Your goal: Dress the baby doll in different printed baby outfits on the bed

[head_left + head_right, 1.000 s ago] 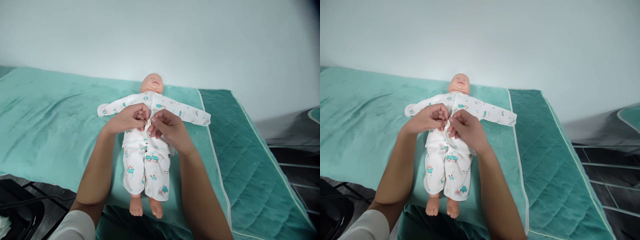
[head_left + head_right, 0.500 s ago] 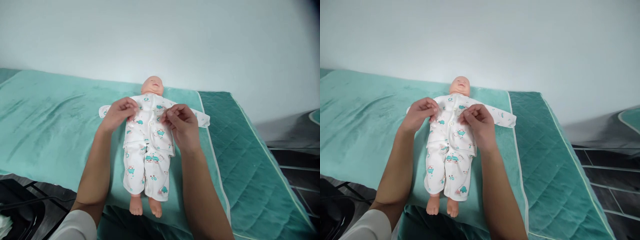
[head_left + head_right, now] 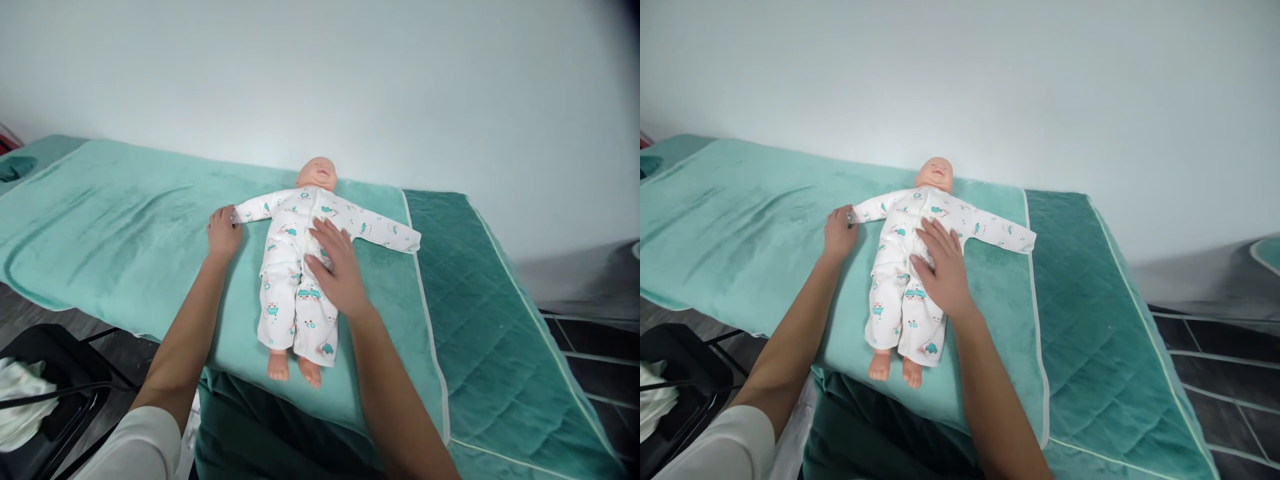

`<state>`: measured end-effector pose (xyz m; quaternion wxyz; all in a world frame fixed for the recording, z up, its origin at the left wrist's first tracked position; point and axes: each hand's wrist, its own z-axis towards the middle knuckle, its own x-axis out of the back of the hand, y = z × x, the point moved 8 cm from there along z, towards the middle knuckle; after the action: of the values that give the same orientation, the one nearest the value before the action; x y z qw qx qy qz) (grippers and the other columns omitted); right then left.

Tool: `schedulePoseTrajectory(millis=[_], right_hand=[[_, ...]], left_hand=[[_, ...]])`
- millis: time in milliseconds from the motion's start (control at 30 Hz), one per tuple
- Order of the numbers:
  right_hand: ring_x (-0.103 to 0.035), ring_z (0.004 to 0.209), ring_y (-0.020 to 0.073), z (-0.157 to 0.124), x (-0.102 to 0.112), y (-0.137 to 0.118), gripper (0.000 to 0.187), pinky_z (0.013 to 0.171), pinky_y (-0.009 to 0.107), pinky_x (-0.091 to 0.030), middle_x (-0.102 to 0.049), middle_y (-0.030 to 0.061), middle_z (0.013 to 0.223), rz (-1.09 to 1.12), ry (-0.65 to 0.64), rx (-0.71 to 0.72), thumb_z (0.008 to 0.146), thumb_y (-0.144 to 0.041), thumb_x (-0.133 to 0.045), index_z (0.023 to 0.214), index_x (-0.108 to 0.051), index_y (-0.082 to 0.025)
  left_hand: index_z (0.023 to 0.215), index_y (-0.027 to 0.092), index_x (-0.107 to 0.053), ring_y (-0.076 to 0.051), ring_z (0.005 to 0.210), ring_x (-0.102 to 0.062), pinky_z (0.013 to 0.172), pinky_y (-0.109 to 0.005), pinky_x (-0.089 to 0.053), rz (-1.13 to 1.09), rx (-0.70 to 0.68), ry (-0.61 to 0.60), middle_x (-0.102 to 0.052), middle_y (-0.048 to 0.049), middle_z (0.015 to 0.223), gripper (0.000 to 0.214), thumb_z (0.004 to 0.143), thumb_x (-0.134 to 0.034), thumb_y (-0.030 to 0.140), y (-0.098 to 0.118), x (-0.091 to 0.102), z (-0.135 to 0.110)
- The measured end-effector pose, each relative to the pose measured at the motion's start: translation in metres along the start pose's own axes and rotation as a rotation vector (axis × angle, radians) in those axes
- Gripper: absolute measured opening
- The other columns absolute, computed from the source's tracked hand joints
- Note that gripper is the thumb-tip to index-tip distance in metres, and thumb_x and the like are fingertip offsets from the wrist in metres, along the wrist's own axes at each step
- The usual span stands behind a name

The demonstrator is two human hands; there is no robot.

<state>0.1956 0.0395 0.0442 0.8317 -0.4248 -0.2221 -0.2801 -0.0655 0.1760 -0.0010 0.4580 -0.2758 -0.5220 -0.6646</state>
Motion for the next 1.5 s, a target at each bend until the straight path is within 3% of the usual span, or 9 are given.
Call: schedulePoseTrajectory(millis=[167, 433, 700, 867, 1000, 1133, 1267, 1367, 1500], right_hand=[[-0.040, 0.155, 0.0291, -0.021, -0.003, -0.032, 0.035, 0.129, 0.064, -0.024, -0.049, 0.0102, 0.163, -0.191, -0.014, 0.016, 0.100, -0.022, -0.054, 0.135, -0.059, -0.024], [-0.043, 0.150, 0.0370, -0.001, -0.016, -0.065, 0.020, 0.125, 0.070, -0.025, -0.056, 0.0132, 0.155, -0.521, -0.030, 0.152, 0.095, -0.013, -0.056, 0.107, -0.070, -0.019], [-0.055, 0.139, 0.0292, 0.002, -0.027, -0.081, 0.019, 0.127, 0.060, -0.031, -0.071, 0.0090, 0.135, -0.391, -0.006, 0.180, 0.095, -0.013, -0.054, 0.098, -0.071, -0.021], [-0.053, 0.141, 0.0305, -0.017, -0.030, -0.096, 0.019, 0.125, 0.061, -0.033, -0.068, 0.0092, 0.138, -0.285, -0.059, 0.136, 0.097, -0.013, -0.051, 0.097, -0.068, -0.022], [-0.059, 0.131, 0.0271, -0.062, -0.007, -0.099, 0.017, 0.115, 0.055, -0.047, -0.067, 0.0092, 0.135, -0.065, -0.025, 0.044, 0.099, -0.014, -0.052, 0.106, -0.064, -0.024], [-0.060, 0.125, 0.0268, -0.125, 0.014, -0.094, 0.038, 0.101, 0.050, -0.056, -0.063, 0.0106, 0.136, 0.000, -0.009, -0.007, 0.094, -0.005, -0.048, 0.123, -0.058, -0.027], [-0.060, 0.121, 0.0300, -0.165, 0.015, -0.079, 0.040, 0.100, 0.053, -0.057, -0.061, 0.0134, 0.130, -0.094, -0.020, -0.100, 0.093, -0.009, -0.056, 0.129, -0.056, -0.026], [-0.063, 0.113, 0.0313, -0.167, 0.007, -0.072, 0.029, 0.093, 0.052, -0.059, -0.063, 0.0138, 0.122, -0.172, -0.018, -0.141, 0.095, -0.015, -0.061, 0.123, -0.059, -0.024], [-0.068, 0.094, 0.0252, -0.148, 0.011, -0.076, 0.018, 0.081, 0.044, -0.059, -0.068, 0.0087, 0.105, -0.134, -0.008, -0.167, 0.097, -0.013, -0.054, 0.107, -0.063, -0.024]], left_hand=[[0.154, 0.016, -0.052, -0.039, 0.141, -0.049, 0.115, -0.058, -0.040, 0.040, 0.080, -0.011, -0.053, -0.0175, 0.157, 0.062, 0.093, -0.041, 0.015, -0.010, -0.003, 0.008], [0.150, 0.016, -0.055, -0.036, 0.142, -0.049, 0.114, -0.055, -0.042, 0.039, 0.160, 0.026, -0.056, -0.0184, 0.154, 0.063, 0.091, -0.037, 0.005, -0.020, -0.003, 0.016], [0.147, 0.020, -0.058, -0.033, 0.141, -0.050, 0.116, -0.049, -0.043, -0.044, 0.185, 0.113, -0.054, -0.0141, 0.154, 0.064, 0.088, -0.039, 0.003, -0.028, 0.003, 0.015], [0.137, 0.017, -0.062, -0.027, 0.142, -0.049, 0.122, -0.041, -0.039, -0.160, 0.039, 0.221, -0.054, -0.0147, 0.149, 0.059, 0.083, -0.043, 0.003, -0.015, 0.018, 0.003], [0.122, 0.019, -0.063, -0.023, 0.131, -0.058, 0.116, -0.039, -0.046, -0.356, -0.177, 0.155, -0.065, -0.0118, 0.131, 0.042, 0.087, -0.043, 0.006, 0.013, 0.033, -0.047], [0.109, 0.025, -0.064, -0.021, 0.111, -0.066, 0.100, -0.039, -0.056, -0.592, -0.382, -0.067, -0.069, -0.0070, 0.113, 0.024, 0.094, -0.048, 0.016, 0.033, 0.045, -0.145], [0.119, 0.028, -0.061, -0.024, 0.115, -0.065, 0.100, -0.045, -0.055, -0.622, -0.486, -0.179, -0.066, -0.0085, 0.121, 0.040, 0.084, -0.058, 0.008, 0.034, 0.050, -0.229], [0.115, 0.026, -0.061, -0.028, 0.113, -0.064, 0.098, -0.050, -0.052, -0.509, -0.454, -0.174, -0.067, -0.0102, 0.119, 0.036, 0.083, -0.065, 0.011, 0.033, 0.045, -0.246], [0.096, 0.026, -0.059, -0.025, 0.095, -0.066, 0.087, -0.044, -0.052, -0.553, -0.381, -0.186, -0.069, -0.0052, 0.099, 0.008, 0.092, -0.060, 0.019, 0.038, 0.048, -0.237]])
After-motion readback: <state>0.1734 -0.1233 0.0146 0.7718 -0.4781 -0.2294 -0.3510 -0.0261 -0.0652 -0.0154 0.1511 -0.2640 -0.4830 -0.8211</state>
